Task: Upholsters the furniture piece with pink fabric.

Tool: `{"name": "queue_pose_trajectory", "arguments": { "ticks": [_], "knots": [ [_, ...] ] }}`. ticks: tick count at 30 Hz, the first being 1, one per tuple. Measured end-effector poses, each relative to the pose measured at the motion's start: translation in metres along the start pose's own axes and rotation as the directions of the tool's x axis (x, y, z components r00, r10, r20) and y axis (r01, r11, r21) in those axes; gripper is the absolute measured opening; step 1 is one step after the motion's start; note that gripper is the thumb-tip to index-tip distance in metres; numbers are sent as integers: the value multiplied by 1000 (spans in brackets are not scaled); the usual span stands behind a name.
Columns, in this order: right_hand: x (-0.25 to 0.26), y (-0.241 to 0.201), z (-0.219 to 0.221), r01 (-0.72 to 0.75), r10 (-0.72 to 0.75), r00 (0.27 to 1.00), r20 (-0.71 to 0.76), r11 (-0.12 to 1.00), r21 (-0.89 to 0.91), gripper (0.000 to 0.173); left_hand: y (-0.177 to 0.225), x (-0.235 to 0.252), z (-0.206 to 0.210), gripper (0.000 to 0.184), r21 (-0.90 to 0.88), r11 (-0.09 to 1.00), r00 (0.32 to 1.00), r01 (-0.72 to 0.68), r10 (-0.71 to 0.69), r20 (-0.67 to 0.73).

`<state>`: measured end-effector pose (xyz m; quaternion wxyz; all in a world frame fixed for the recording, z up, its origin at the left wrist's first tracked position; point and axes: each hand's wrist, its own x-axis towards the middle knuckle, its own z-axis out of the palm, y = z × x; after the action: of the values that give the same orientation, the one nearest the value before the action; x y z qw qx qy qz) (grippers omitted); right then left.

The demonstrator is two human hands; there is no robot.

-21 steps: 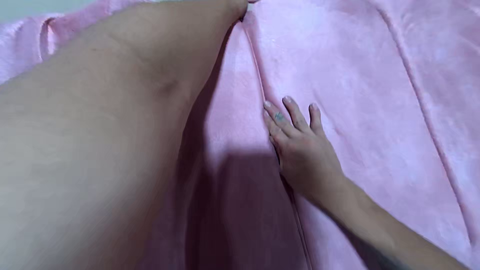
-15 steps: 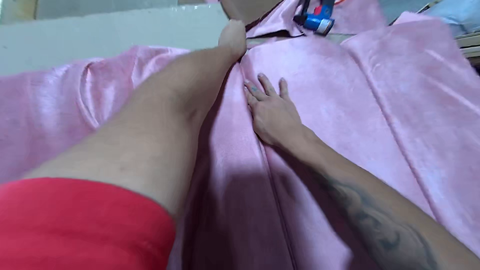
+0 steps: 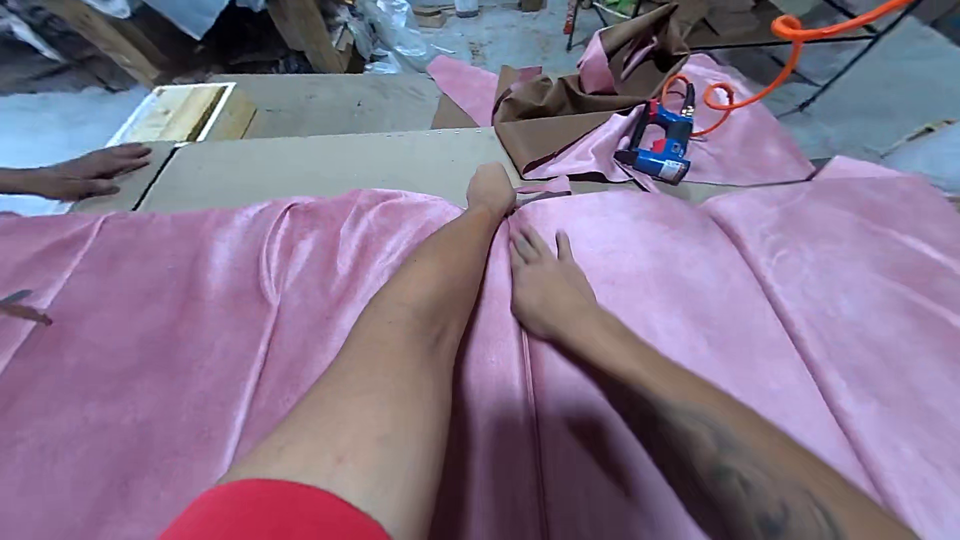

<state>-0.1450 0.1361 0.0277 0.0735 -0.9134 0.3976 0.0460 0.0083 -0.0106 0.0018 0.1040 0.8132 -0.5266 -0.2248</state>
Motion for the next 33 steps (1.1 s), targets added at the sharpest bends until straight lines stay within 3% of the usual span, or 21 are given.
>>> {"name": "queue_pose_trajectory", "arguments": {
  "ticks": [3,5,7,9,13,17,19,22,25,27,28,30,33],
  "knots": [
    [65,35,-34,67,-75,986,147,996,54,40,-2,12,1,27,-30,999,999,22,-21,29],
    [91,66,-52,28,-54,994,96,969,247,31,-6,17,3,27,-70,997,998,41,-37,52],
    [116,91,-58,-160,124,985,118,914,372,44,-12,21,6,27,-135,990,998,44,-38,47],
    [145,107,-53,-308,182,933,309,847,433,63,-15,26,6,26,-181,983,1000,6,-2,25],
    [187,118,-25,-297,96,901,423,846,442,27,-20,32,9,19,-210,976,998,-60,59,-14],
    [192,117,-14,-397,88,872,481,703,590,26,-18,27,4,19,-176,983,998,-59,60,-2],
    [199,118,-8,-399,55,857,512,699,593,21,-14,25,3,18,-118,990,997,-81,80,-13],
    [204,114,-3,-447,121,857,500,655,609,13,-10,35,4,15,-5,990,990,-140,140,10],
    [206,107,3,-441,192,874,447,700,562,24,-14,44,11,9,41,987,987,-157,157,21],
    [196,108,-7,-373,120,891,437,741,558,38,-10,33,9,11,35,991,992,-126,126,0],
    [192,109,-11,-347,72,896,439,731,587,35,-8,27,7,12,29,994,994,-107,108,-20],
    [187,112,-8,-346,5,898,440,627,698,15,-8,21,6,14,-8,997,996,-79,79,-51],
    [185,113,-7,-392,-68,877,475,468,792,12,-13,26,4,13,-73,993,995,-89,86,-48]
  ]
}}
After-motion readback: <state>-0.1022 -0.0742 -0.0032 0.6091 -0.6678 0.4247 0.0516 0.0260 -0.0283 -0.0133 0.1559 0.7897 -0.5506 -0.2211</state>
